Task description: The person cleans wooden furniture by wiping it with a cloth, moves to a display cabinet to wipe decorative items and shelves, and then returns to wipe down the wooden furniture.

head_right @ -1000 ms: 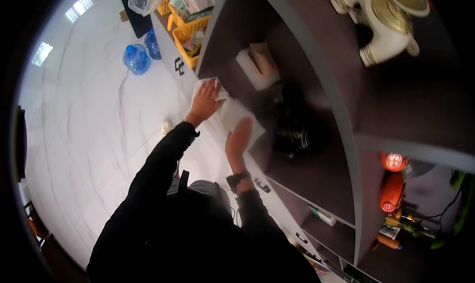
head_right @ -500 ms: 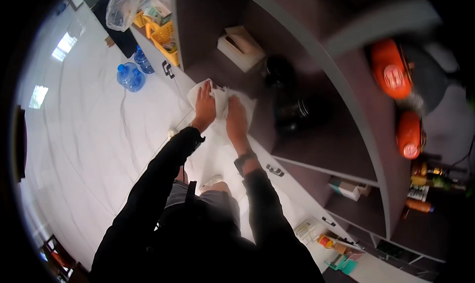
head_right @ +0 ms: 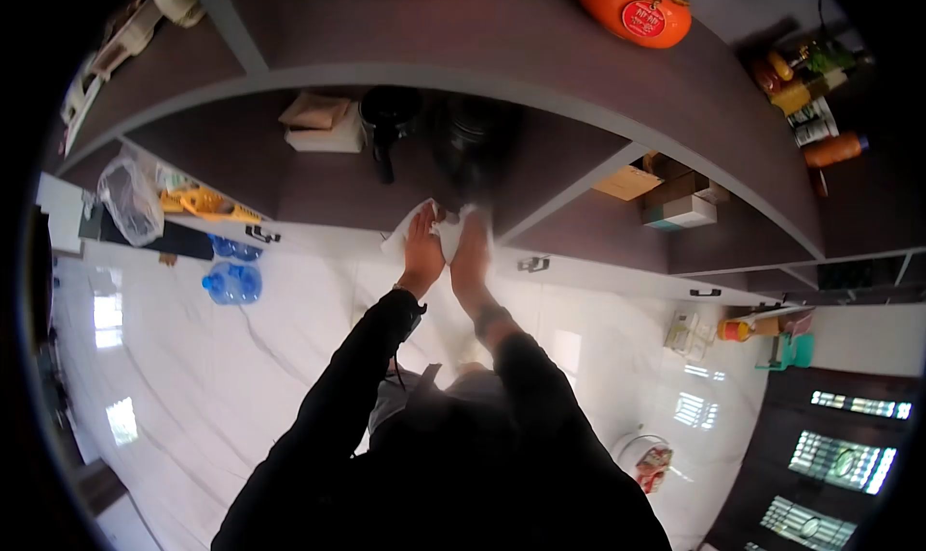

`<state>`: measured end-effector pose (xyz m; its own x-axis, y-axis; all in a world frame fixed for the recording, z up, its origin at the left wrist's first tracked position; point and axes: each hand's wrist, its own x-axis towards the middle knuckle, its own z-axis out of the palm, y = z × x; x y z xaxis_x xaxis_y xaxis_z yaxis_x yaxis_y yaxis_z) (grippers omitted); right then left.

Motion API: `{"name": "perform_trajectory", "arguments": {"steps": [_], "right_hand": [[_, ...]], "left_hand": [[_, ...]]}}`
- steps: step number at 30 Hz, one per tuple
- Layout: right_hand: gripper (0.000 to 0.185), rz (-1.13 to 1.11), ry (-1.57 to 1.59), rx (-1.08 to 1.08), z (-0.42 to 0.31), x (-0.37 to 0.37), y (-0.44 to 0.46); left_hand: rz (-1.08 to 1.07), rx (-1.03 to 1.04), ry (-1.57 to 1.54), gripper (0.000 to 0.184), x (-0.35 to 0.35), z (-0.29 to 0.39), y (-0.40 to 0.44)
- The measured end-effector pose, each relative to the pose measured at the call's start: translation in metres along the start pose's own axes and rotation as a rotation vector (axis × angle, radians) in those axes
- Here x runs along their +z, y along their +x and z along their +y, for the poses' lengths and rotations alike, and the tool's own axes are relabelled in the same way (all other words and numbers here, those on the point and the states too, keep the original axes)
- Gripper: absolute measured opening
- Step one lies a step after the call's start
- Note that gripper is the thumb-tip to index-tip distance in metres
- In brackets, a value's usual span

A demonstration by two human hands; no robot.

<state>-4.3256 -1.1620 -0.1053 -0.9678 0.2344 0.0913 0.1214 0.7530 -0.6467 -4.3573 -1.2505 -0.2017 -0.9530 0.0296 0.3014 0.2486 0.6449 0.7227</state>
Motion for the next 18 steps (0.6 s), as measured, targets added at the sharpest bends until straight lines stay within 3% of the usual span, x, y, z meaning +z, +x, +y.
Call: {"name": "perform_trajectory", "arguments": {"steps": [3, 5, 7, 8, 9, 10, 11, 13, 14, 15, 16, 17, 18], "right_hand": [[0.053, 0.050, -0.207, 0.065, 0.033, 0.053, 0.000], [0.059, -0.095, -1.008, 0.132, 0.010, 0.070, -0.001], [0.067, -0.149, -1.073, 0.237, -0.014, 0.097, -0.001], [0.066, -0.248, -1.200, 0.146, 0.000, 0.133, 0.004], [0.062, -0.085, -1.101, 0.104, 0.010, 0.179, 0.005], [0.058, 0.270, -1.407, -0.039, -0.027, 0.157, -0.020], [0.057, 0.065, -1.152, -0.077, -0.041, 0.168, -0.020], [0.046, -0.115, -0.060, 0.021, -0.076, 0.177, -0.027], [0.037, -0.130, -0.284, -0.160, -0.082, 0.188, -0.031], [0.026, -0.279, -0.172, -0.304, -0.109, 0.145, -0.037], [0.026, -0.429, 0.050, -0.160, -0.122, 0.128, -0.048], [0.031, -0.483, 0.232, -0.298, -0.112, 0.109, -0.058], [0.037, -0.389, 0.209, -0.240, -0.097, 0.116, -0.069]], "left_hand": [[-0.093, 0.196, 0.025, 0.048, -0.036, -0.014, 0.013], [-0.062, 0.442, 0.210, 0.051, -0.067, -0.023, 0.020], [-0.064, 0.420, 0.225, 0.063, -0.101, -0.059, 0.021], [-0.023, 0.493, 0.239, 0.066, -0.115, -0.084, 0.026], [-0.084, 0.464, 0.314, 0.056, -0.137, -0.101, 0.029], [-0.112, 0.424, 0.340, 0.053, -0.162, -0.121, 0.034], [-0.140, 0.395, 0.444, 0.050, -0.187, -0.143, 0.036], [-0.138, 0.199, 0.338, 0.036, -0.232, -0.183, 0.043], [-0.229, 0.039, 0.472, 0.035, -0.256, -0.204, 0.042], [-0.209, 0.114, 0.412, 0.037, -0.290, -0.187, 0.045], [-0.273, 0.036, 0.463, 0.039, -0.307, -0.195, 0.045], [-0.407, 0.067, 0.498, 0.040, -0.318, -0.206, 0.049], [-0.420, 0.096, 0.459, 0.043, -0.326, -0.202, 0.049]]}}
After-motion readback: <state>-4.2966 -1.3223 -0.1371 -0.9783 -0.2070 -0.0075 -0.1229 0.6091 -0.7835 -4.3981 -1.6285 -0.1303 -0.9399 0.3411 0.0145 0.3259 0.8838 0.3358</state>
